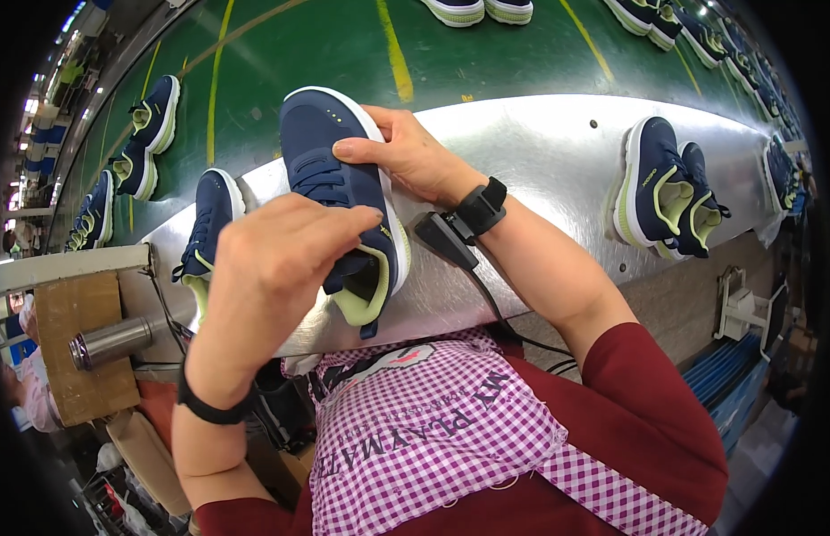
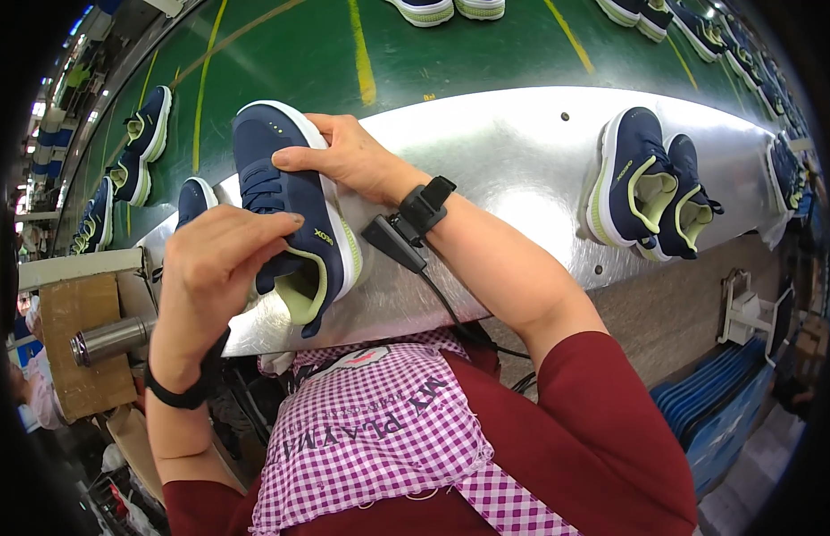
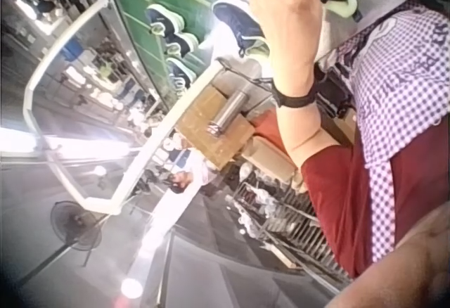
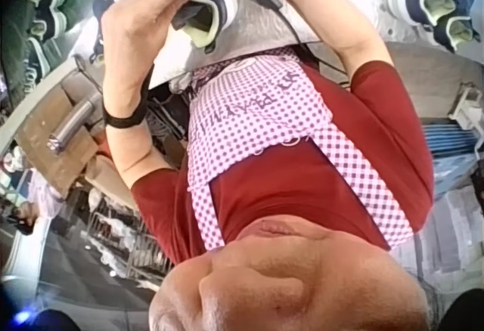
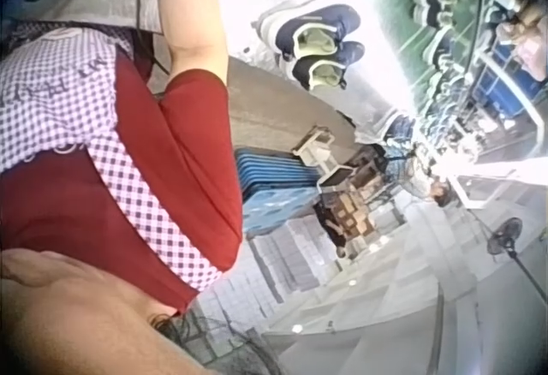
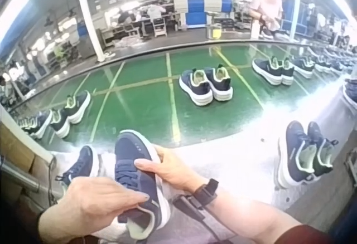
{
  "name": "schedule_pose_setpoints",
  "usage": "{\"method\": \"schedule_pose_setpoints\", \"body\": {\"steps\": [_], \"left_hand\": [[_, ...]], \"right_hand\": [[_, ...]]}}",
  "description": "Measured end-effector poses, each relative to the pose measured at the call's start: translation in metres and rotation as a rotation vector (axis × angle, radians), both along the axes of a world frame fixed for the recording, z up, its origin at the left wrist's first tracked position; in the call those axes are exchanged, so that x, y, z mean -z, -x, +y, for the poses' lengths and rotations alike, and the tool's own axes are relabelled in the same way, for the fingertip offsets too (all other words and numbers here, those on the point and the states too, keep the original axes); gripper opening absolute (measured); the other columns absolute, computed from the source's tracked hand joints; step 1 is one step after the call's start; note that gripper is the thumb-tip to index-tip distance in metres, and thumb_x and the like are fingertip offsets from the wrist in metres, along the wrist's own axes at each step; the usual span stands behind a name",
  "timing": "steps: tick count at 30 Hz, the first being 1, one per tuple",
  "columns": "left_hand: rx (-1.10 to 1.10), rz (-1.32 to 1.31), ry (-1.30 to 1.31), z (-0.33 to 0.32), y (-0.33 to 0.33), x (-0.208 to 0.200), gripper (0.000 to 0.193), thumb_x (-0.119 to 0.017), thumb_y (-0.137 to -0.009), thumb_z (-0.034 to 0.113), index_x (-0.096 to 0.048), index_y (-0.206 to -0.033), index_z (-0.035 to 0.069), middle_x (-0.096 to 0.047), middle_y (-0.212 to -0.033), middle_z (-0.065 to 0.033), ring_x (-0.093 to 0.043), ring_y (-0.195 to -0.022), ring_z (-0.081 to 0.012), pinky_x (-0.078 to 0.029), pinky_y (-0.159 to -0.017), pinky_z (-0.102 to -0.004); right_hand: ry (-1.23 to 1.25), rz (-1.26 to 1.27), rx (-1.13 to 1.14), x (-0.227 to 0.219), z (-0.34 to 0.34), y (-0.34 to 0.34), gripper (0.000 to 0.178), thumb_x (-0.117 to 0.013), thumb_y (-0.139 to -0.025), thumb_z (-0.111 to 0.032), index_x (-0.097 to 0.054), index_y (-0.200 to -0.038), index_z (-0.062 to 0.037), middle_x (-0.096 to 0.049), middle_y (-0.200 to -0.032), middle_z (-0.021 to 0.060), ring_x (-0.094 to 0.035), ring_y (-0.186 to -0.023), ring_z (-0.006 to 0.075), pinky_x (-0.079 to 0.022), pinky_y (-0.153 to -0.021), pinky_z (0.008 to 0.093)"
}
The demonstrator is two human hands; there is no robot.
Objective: Inspecting and adjusting shoe laces on a conveyor belt in a shoe factory.
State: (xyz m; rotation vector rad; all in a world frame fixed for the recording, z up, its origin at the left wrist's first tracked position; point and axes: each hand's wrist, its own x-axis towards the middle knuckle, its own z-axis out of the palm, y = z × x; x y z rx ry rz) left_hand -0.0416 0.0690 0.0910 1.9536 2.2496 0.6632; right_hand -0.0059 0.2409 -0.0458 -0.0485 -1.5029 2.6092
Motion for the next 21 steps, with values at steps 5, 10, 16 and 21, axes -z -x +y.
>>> {"method": "schedule_pose_setpoints", "body": {"steps": [5, 10, 16, 21], "left_hand": [[0.1, 0.021, 0.154, 0.013, 0.016, -0.016, 0.018, -0.072, -0.072, 0.005, -0.069, -0.09, 0.006, -0.064, -0.071, -0.0092, -0.061, -0.065, -0.0267, -0.047, -0.058, -0.0362], [0.37, 0.482, 0.44, 0.032, 0.005, -0.029, 0.016, -0.066, -0.069, 0.007, -0.06, -0.084, 0.005, -0.058, -0.07, -0.0041, -0.06, -0.069, -0.0224, -0.046, -0.056, -0.034], [0.403, 0.565, 0.364, 0.028, -0.009, -0.017, 0.022, -0.064, -0.067, 0.008, -0.058, -0.087, 0.003, -0.058, -0.075, -0.0057, -0.061, -0.073, -0.02, -0.047, -0.058, -0.032], [0.247, 0.586, -0.116, -0.002, -0.006, 0.016, 0.026, -0.065, -0.069, 0.007, -0.063, -0.095, 0.001, -0.06, -0.082, -0.0092, -0.063, -0.076, -0.0218, -0.05, -0.062, -0.03]], "right_hand": [[-0.024, -0.002, 0.009, -0.007, -0.002, -0.002, 0.054, -0.074, -0.084, -0.021, -0.054, -0.127, 0.0045, -0.064, -0.114, 0.0082, -0.059, -0.101, 0.0118, -0.048, -0.09, 0.0274], [-0.033, -0.041, 0.022, -0.005, 0.0, -0.002, 0.054, -0.074, -0.084, -0.022, -0.055, -0.126, 0.0043, -0.065, -0.113, 0.0077, -0.059, -0.099, 0.0114, -0.048, -0.089, 0.0272], [-0.091, -0.018, 0.034, -0.005, 0.002, -0.002, 0.053, -0.074, -0.083, -0.022, -0.056, -0.126, 0.0044, -0.065, -0.113, 0.0081, -0.059, -0.099, 0.0117, -0.048, -0.088, 0.027], [-0.065, -0.003, 0.0, -0.004, -0.001, 0.001, 0.053, -0.073, -0.084, -0.022, -0.056, -0.126, 0.0045, -0.065, -0.112, 0.0075, -0.058, -0.1, 0.0114, -0.046, -0.09, 0.0264]]}}
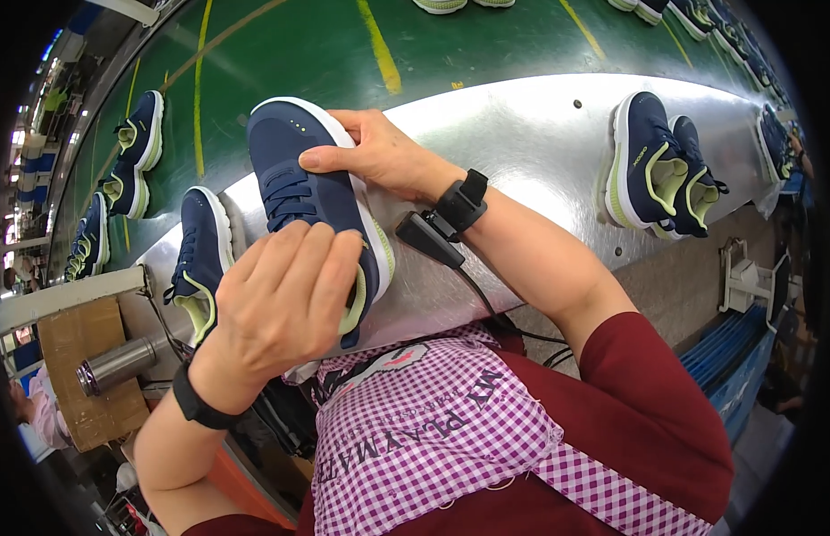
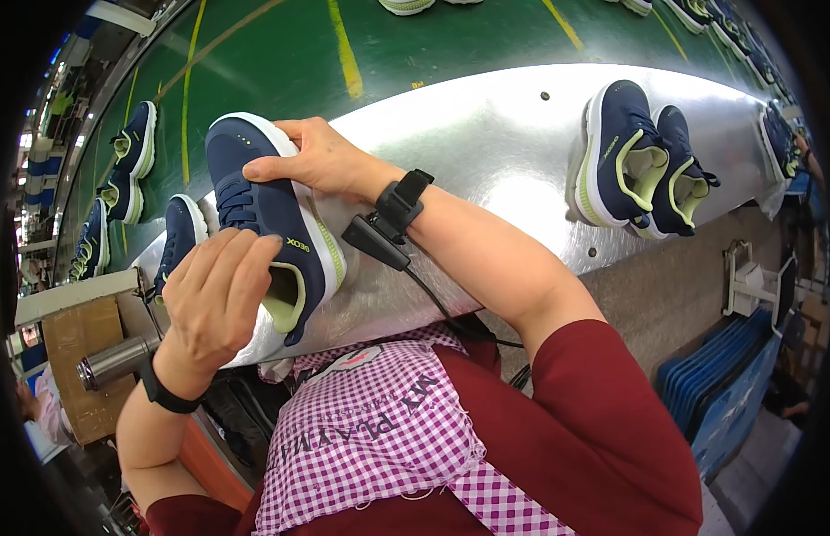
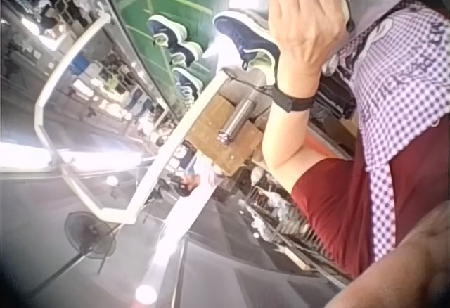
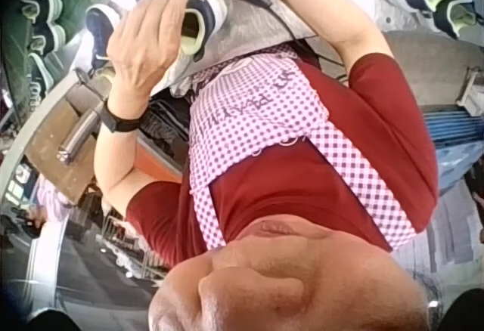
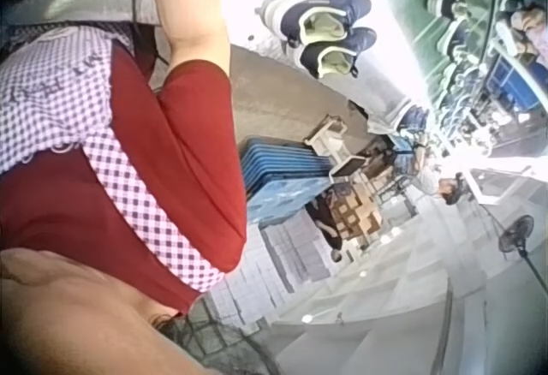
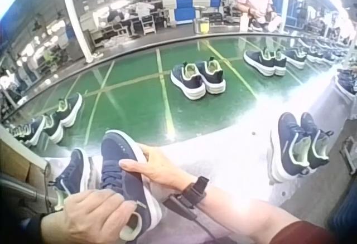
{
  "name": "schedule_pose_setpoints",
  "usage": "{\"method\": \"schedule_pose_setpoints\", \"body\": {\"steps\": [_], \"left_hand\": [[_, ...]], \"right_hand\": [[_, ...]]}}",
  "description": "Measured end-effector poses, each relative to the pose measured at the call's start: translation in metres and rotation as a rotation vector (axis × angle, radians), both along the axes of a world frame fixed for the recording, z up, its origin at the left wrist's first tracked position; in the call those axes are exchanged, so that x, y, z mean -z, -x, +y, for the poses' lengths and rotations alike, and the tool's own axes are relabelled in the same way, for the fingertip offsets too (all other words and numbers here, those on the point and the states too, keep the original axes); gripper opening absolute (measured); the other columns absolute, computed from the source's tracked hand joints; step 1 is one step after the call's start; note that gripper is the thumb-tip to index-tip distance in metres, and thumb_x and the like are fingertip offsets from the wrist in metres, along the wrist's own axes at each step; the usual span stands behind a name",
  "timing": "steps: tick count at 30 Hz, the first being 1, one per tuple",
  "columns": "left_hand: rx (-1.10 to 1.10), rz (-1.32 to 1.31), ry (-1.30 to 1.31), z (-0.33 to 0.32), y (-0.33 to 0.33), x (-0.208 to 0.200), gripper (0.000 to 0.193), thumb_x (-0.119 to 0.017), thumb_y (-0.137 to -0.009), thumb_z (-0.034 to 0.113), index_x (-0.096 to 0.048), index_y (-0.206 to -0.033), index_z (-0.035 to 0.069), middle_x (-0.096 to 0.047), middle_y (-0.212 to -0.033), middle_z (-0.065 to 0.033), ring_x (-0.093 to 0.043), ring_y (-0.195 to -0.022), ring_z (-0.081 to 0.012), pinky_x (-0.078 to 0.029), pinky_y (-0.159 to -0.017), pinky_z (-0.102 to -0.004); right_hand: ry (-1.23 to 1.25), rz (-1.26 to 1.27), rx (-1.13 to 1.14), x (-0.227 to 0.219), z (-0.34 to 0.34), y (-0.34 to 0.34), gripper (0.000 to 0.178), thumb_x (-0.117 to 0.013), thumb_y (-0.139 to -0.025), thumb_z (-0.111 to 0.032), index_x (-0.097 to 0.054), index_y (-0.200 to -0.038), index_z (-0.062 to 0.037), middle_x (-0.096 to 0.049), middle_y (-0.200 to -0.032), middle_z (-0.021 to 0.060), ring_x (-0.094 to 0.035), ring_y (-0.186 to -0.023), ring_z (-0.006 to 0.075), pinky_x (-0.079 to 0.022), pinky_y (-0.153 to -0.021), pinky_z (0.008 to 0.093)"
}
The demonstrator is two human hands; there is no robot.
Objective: Inspecting and adjusting shoe laces on a conveyor belt in a shoe factory.
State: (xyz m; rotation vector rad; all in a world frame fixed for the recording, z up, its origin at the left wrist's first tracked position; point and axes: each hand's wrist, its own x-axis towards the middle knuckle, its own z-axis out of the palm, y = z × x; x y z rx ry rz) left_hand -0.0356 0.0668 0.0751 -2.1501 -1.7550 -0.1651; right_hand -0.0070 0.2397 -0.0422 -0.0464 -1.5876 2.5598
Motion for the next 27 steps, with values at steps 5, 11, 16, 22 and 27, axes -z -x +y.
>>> {"method": "schedule_pose_setpoints", "body": {"steps": [5, 11, 16, 22, 27], "left_hand": [[-0.197, -0.397, -0.141, -0.017, 0.007, -0.001, 0.037, -0.063, -0.068, -0.008, -0.063, -0.104, -0.001, -0.067, -0.096, -0.0128, -0.066, -0.088, -0.0292, -0.053, -0.075, -0.0359], [-0.245, -0.387, 0.086, -0.03, -0.007, -0.002, 0.053, -0.075, -0.071, 0.029, -0.064, -0.119, 0.01, -0.065, -0.115, -0.0048, -0.058, -0.112, -0.0275, -0.044, -0.096, -0.0413], [-0.288, -0.213, 0.073, -0.032, -0.007, 0.008, 0.073, -0.086, -0.058, 0.031, -0.061, -0.121, 0.003, -0.064, -0.116, -0.0094, -0.056, -0.118, -0.0325, -0.044, -0.098, -0.0454], [-0.619, -0.604, -0.242, -0.055, -0.016, 0.041, 0.092, -0.083, -0.059, 0.01, -0.039, -0.138, -0.003, -0.054, -0.129, -0.0192, -0.052, -0.12, -0.0368, -0.043, -0.1, -0.0419], [-0.477, -1.204, -0.295, -0.063, -0.025, 0.039, 0.063, -0.07, -0.075, 0.004, -0.047, -0.133, -0.004, -0.057, -0.123, -0.0173, -0.055, -0.117, -0.0264, -0.044, -0.098, -0.0375]], "right_hand": [[0.077, 0.0, 0.007, 0.003, -0.001, -0.001, 0.05, -0.072, -0.084, -0.021, -0.057, -0.125, 0.0034, -0.065, -0.111, 0.0065, -0.059, -0.1, 0.0106, -0.046, -0.091, 0.0261], [0.1, 0.023, -0.023, -0.001, -0.006, 0.001, 0.048, -0.072, -0.085, -0.021, -0.057, -0.124, 0.0031, -0.065, -0.112, 0.0067, -0.058, -0.101, 0.0103, -0.046, -0.092, 0.0264], [0.107, -0.006, -0.018, 0.001, -0.003, 0.0, 0.05, -0.071, -0.085, -0.019, -0.054, -0.127, 0.004, -0.064, -0.117, 0.0082, -0.059, -0.104, 0.0118, -0.045, -0.095, 0.0278], [0.174, 0.002, -0.04, 0.003, -0.006, 0.004, 0.048, -0.075, -0.082, -0.021, -0.059, -0.121, 0.0017, -0.066, -0.11, 0.0061, -0.06, -0.099, 0.0106, -0.047, -0.089, 0.0258], [0.221, 0.038, -0.06, -0.001, -0.006, 0.0, 0.046, -0.072, -0.084, -0.018, -0.057, -0.123, 0.0018, -0.065, -0.112, 0.0062, -0.06, -0.1, 0.0105, -0.047, -0.091, 0.0265]]}}
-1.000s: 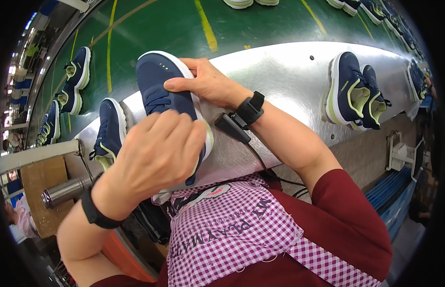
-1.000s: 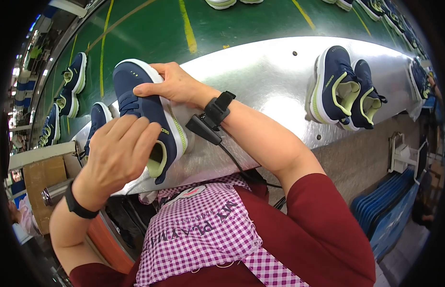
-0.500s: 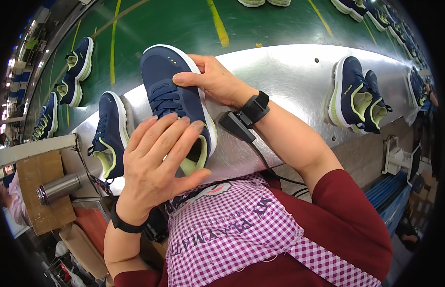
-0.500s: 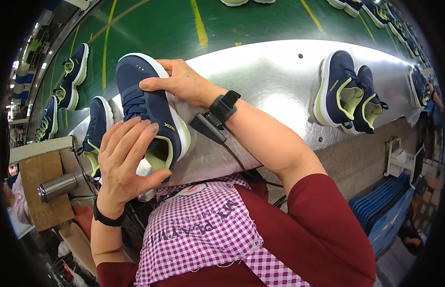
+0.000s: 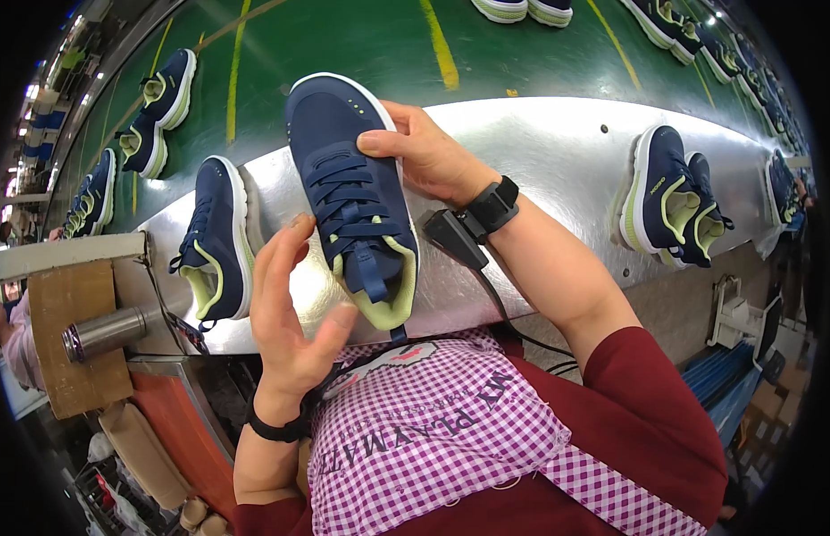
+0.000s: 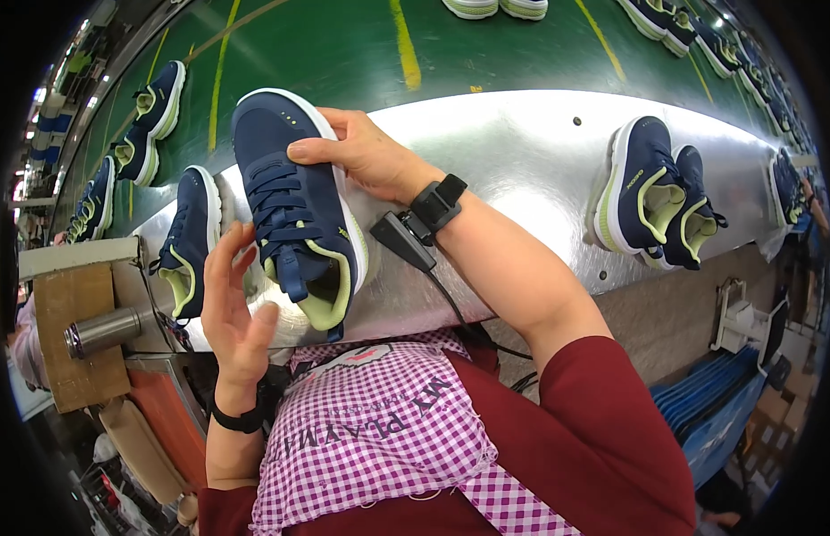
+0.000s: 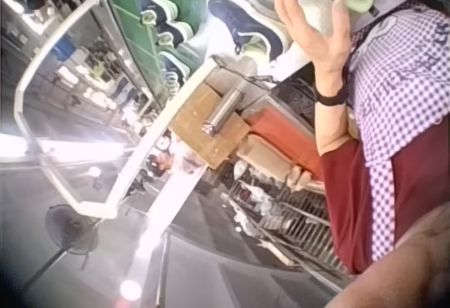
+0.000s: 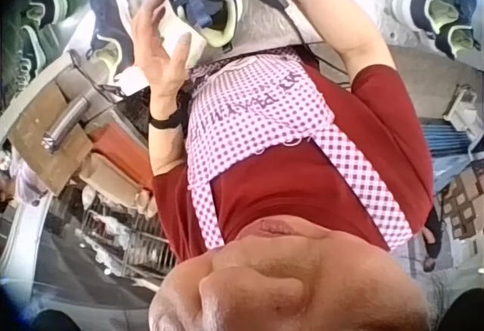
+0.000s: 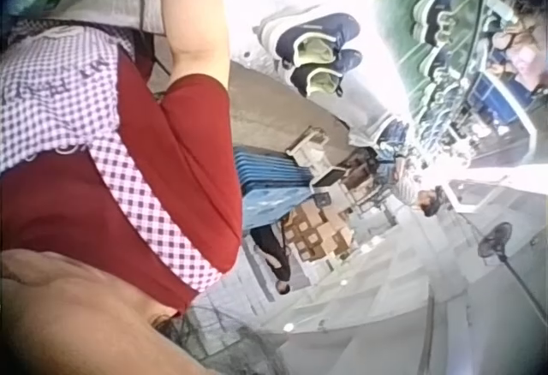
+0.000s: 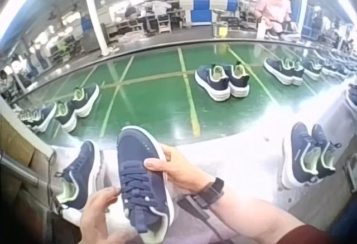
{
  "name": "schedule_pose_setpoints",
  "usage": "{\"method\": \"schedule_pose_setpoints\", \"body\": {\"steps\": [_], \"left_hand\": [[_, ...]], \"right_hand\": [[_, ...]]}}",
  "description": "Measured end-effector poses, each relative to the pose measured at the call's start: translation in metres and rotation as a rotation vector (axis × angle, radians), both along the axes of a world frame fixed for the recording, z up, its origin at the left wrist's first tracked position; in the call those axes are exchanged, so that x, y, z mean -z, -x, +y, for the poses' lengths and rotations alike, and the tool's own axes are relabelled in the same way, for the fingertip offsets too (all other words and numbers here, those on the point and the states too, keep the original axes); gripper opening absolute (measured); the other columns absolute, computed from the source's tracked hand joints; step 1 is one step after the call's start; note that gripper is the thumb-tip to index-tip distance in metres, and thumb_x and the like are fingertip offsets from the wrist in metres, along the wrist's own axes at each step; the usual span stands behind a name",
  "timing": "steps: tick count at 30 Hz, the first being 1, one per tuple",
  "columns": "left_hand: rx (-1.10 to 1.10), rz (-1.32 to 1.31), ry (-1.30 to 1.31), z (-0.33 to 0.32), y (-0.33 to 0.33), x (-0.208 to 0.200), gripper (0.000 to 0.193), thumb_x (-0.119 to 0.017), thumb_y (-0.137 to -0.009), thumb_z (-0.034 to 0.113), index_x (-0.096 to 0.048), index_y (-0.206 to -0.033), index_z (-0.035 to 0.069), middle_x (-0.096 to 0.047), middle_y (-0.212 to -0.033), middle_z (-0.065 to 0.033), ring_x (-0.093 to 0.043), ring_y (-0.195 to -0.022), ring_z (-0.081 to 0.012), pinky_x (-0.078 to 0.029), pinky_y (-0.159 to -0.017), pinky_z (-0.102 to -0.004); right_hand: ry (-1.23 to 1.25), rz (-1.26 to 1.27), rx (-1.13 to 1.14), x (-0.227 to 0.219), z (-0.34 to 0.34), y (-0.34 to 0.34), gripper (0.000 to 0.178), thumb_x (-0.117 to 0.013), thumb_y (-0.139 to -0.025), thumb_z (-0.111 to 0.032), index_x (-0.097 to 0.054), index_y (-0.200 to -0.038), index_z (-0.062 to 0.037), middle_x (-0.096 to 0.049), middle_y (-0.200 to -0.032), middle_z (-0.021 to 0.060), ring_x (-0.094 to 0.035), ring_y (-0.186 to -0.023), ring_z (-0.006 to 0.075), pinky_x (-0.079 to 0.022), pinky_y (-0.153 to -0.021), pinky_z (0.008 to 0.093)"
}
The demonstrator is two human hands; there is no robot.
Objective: Inspecting and adjusting shoe laces on a conveyor belt in a shoe factory.
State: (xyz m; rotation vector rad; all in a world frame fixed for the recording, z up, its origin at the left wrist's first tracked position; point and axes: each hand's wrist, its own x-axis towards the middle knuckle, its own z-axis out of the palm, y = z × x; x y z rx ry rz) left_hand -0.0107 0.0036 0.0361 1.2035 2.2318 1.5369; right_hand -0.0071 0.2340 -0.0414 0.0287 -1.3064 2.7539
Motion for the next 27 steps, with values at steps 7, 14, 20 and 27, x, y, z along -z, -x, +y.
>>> {"method": "schedule_pose_setpoints", "body": {"steps": [7, 14, 20, 27], "left_hand": [[-0.256, -0.225, -0.008, 0.01, -0.003, -0.004, 0.034, -0.065, -0.085, -0.005, -0.063, -0.118, -0.002, -0.067, -0.099, -0.0103, -0.065, -0.09, -0.0152, -0.051, -0.083, -0.0272], [-0.246, 0.044, 0.18, 0.018, 0.011, -0.022, 0.03, -0.067, -0.08, -0.006, -0.069, -0.108, 0.002, -0.068, -0.082, -0.0073, -0.066, -0.077, -0.0129, -0.052, -0.072, -0.025], [-0.206, 0.515, 0.257, 0.028, 0.013, -0.024, 0.033, -0.067, -0.065, -0.011, -0.068, -0.096, 0.002, -0.065, -0.076, -0.0082, -0.063, -0.068, -0.019, -0.051, -0.064, -0.029], [-0.283, 0.824, 0.238, 0.028, 0.007, -0.016, 0.039, -0.066, -0.06, -0.013, -0.067, -0.097, 0.001, -0.063, -0.078, -0.008, -0.061, -0.068, -0.0222, -0.05, -0.063, -0.0319]], "right_hand": [[0.022, -0.005, -0.023, 0.002, -0.001, 0.0, 0.046, -0.072, -0.084, -0.018, -0.056, -0.122, 0.0026, -0.065, -0.113, 0.0072, -0.06, -0.101, 0.0113, -0.047, -0.092, 0.0276], [-0.069, -0.01, -0.007, -0.001, -0.003, 0.001, 0.05, -0.074, -0.084, -0.021, -0.056, -0.124, 0.0023, -0.065, -0.112, 0.0068, -0.061, -0.1, 0.0114, -0.047, -0.091, 0.0275], [-0.112, -0.028, 0.032, -0.002, -0.005, 0.001, 0.053, -0.075, -0.083, -0.024, -0.056, -0.124, 0.0018, -0.066, -0.112, 0.0069, -0.061, -0.099, 0.0115, -0.048, -0.09, 0.027], [-0.152, -0.029, 0.034, 0.0, -0.002, 0.001, 0.053, -0.076, -0.082, -0.024, -0.057, -0.124, 0.0018, -0.066, -0.111, 0.0068, -0.061, -0.099, 0.0118, -0.048, -0.089, 0.027]]}}
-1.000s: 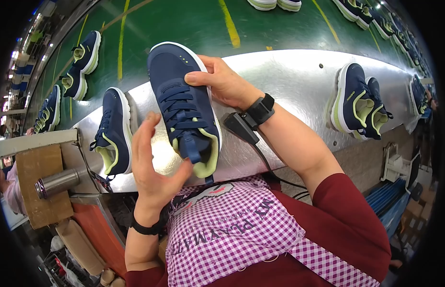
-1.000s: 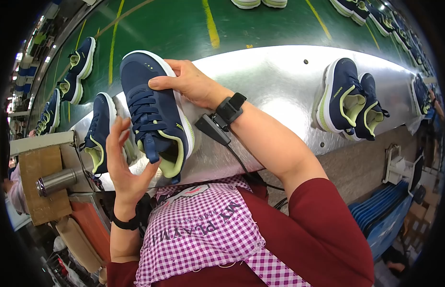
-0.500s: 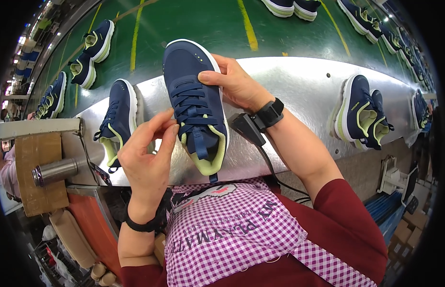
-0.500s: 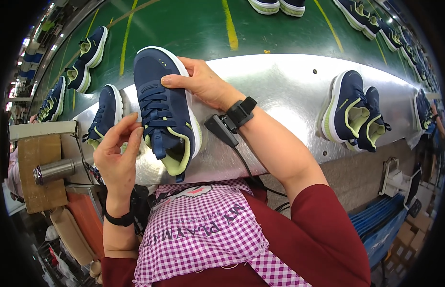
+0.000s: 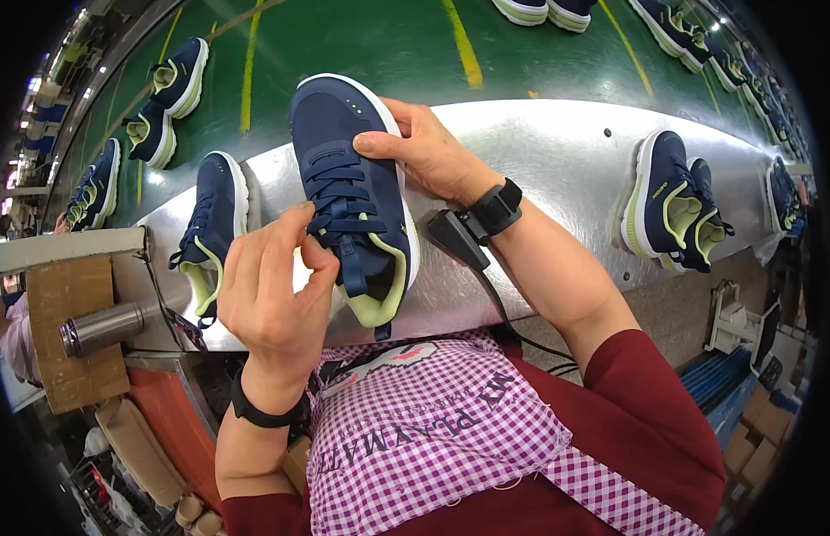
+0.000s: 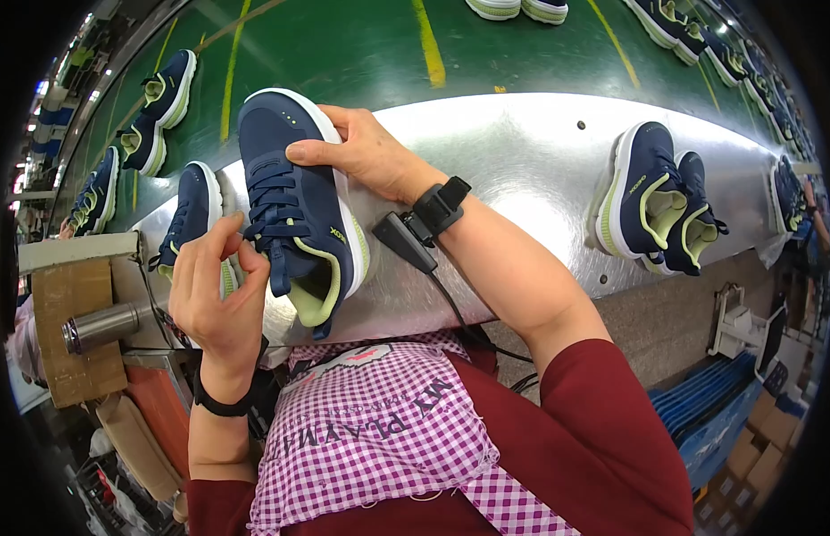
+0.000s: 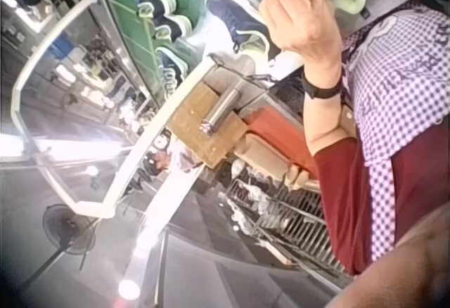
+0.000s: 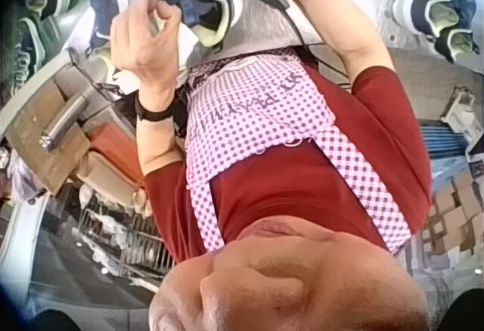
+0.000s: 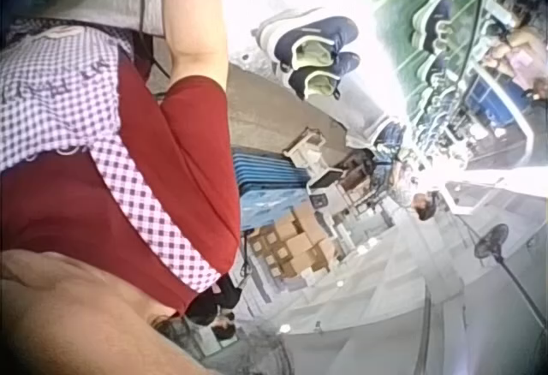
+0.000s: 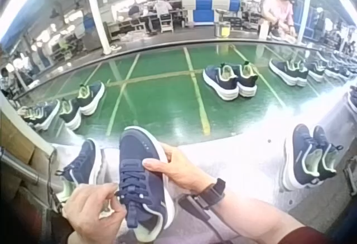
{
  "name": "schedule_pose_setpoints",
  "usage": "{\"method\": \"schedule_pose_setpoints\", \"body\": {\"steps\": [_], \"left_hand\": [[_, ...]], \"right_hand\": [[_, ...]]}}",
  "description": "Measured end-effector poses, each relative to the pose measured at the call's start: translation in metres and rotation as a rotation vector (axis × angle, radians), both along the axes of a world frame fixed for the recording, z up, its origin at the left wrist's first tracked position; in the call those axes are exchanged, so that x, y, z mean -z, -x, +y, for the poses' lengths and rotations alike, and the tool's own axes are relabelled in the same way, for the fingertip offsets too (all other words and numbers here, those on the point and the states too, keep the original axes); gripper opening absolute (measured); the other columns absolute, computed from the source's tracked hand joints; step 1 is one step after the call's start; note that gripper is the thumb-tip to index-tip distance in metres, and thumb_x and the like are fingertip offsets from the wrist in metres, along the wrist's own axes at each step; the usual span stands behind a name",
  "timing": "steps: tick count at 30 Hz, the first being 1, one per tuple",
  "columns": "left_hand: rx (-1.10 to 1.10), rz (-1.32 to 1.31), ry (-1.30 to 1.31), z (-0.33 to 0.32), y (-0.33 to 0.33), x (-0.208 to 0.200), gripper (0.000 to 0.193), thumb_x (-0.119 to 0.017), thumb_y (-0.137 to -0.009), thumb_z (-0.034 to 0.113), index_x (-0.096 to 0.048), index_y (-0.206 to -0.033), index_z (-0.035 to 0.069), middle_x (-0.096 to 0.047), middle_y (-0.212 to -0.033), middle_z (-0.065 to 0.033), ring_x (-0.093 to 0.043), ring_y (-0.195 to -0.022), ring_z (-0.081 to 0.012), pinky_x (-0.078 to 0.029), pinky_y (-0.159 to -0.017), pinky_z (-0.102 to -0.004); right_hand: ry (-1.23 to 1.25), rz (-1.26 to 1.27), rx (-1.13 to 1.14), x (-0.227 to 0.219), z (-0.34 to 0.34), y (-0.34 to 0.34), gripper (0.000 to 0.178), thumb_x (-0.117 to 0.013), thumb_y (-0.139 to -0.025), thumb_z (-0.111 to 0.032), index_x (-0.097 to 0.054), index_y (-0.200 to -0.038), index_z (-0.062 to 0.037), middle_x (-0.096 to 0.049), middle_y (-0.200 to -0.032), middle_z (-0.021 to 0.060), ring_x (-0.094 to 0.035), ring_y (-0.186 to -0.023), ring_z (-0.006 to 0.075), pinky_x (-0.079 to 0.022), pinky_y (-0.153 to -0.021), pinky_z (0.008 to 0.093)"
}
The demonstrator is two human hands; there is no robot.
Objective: Inspecting and adjusting shoe laces on a conveyor belt in a shoe factory.
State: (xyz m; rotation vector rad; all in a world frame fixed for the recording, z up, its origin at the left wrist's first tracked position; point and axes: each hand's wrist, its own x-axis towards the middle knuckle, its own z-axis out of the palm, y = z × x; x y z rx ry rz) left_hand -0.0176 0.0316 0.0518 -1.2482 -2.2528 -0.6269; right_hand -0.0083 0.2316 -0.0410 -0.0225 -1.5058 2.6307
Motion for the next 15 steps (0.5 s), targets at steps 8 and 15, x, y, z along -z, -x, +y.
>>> {"method": "schedule_pose_setpoints", "body": {"steps": [8, 15], "left_hand": [[0.038, -0.596, -0.56, -0.013, -0.006, 0.019, 0.055, -0.052, -0.069, -0.017, -0.059, -0.121, -0.003, -0.066, -0.103, -0.0149, -0.065, -0.094, -0.0262, -0.052, -0.08, -0.0318], [0.086, -0.778, -0.34, -0.02, 0.001, 0.008, 0.042, -0.054, -0.084, -0.013, -0.059, -0.124, -0.001, -0.068, -0.11, -0.013, -0.066, -0.097, -0.0203, -0.051, -0.084, -0.0315]], "right_hand": [[0.053, 0.012, -0.008, 0.001, -0.002, 0.001, 0.05, -0.075, -0.083, -0.024, -0.058, -0.122, 0.0017, -0.066, -0.11, 0.0063, -0.061, -0.098, 0.0111, -0.049, -0.088, 0.0264], [0.065, 0.004, -0.016, 0.001, -0.002, 0.002, 0.048, -0.074, -0.083, -0.023, -0.059, -0.122, 0.0017, -0.066, -0.11, 0.0063, -0.061, -0.097, 0.0112, -0.049, -0.088, 0.0264]]}}
